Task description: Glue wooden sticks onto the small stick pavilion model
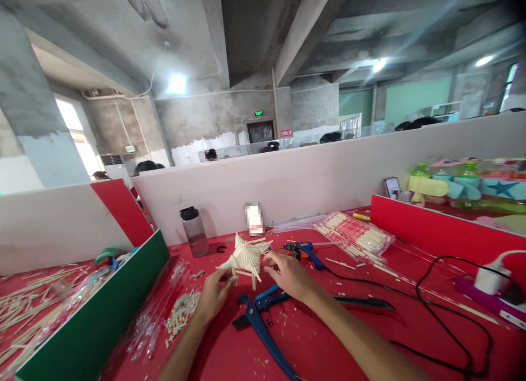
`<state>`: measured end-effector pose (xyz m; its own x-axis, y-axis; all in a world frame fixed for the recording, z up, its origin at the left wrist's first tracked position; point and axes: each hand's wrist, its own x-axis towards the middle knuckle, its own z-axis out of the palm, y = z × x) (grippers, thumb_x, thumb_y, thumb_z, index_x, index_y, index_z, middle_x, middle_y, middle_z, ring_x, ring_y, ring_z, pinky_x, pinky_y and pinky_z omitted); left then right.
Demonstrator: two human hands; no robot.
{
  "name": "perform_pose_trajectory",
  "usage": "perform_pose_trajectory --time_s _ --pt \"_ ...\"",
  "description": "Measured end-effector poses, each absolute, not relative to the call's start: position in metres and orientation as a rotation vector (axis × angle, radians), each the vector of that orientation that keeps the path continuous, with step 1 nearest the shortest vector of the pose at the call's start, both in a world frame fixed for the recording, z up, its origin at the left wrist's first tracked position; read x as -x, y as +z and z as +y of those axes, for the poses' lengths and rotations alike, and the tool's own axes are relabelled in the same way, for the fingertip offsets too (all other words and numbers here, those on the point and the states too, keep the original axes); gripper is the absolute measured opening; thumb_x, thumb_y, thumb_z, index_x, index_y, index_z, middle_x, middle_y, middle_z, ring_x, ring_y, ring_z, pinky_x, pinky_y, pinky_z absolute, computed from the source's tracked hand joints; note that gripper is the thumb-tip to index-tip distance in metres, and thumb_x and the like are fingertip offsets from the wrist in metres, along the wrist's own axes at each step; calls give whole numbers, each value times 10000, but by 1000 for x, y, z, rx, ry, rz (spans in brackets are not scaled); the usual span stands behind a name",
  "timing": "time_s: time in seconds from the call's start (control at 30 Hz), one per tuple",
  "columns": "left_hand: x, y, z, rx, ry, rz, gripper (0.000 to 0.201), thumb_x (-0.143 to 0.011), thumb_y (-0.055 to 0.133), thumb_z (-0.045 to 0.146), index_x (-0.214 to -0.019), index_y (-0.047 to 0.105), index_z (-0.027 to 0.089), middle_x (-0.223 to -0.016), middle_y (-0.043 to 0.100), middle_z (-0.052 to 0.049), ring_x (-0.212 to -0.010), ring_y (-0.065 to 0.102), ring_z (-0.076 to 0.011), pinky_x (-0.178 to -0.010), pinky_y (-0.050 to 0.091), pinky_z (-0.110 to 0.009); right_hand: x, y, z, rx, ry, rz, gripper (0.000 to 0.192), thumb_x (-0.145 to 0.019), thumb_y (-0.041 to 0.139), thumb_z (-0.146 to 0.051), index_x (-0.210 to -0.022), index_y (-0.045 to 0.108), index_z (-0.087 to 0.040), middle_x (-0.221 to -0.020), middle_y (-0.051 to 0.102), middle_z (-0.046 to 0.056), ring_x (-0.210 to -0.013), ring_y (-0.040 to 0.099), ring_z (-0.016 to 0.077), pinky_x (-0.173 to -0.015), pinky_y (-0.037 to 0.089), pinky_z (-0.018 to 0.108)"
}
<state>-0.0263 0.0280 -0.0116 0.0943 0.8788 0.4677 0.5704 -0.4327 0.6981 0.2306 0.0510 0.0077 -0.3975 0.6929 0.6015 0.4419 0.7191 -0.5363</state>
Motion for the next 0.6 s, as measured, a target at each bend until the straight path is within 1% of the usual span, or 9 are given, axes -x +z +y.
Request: perform_pose_trajectory --time_s 0.07,0.13,0.3,0.4,0.5,0.6 --pt "26 -11 28 -2051 1287 1445 333 -863 619 489 -814 715 174 -817 770 -67 -789 704 -248 -754 536 -331 -230 7 50 875 305 -2102 183 -913 550 -117 -1032 665 -193 -978 753 74 -912 711 213 -794 517 298" --pt "26 -9 27 -2067 1316 1479 326 -854 627 482 -776 717 178 -782 769 -64 -768 705 -245 -727 533 -321 -229 6 47 906 262 -2145 192 -909 548 -125 -1031 684 -183 -962 759 85 -918 712 225 -805 512 301" --pt "25 -3 24 -2137 1316 1540 338 -859 624 468 -752 745 172 -764 782 -63 -729 702 -238 -675 510 -296 -223 4 42 884 366 -2205 187 -902 651 -279 -1063 725 -220 -962 780 57 -886 730 216 -785 511 277" --pt "25 0 22 -2161 1302 1548 357 -866 617 473 -765 760 162 -760 786 -57 -715 698 -240 -656 496 -291 -220 6 39 892 345 -2215 215 -892 687 -341 -1063 749 -226 -963 783 62 -865 730 223 -770 509 281" --pt "24 1 22 -2176 1306 1529 356 -869 619 462 -764 761 154 -754 784 -50 -709 692 -236 -666 497 -293 -218 8 39 877 314 -2231 218 -911 675 -339 -1069 764 -217 -967 786 74 -891 732 228 -792 505 282" --pt "25 0 22 -2184 1331 1520 337 -863 623 441 -751 753 152 -737 777 -51 -688 679 -223 -651 490 -288 -220 10 40 820 349 -2246 188 -934 650 -298 -1062 774 -236 -988 790 59 -913 736 217 -808 505 273"
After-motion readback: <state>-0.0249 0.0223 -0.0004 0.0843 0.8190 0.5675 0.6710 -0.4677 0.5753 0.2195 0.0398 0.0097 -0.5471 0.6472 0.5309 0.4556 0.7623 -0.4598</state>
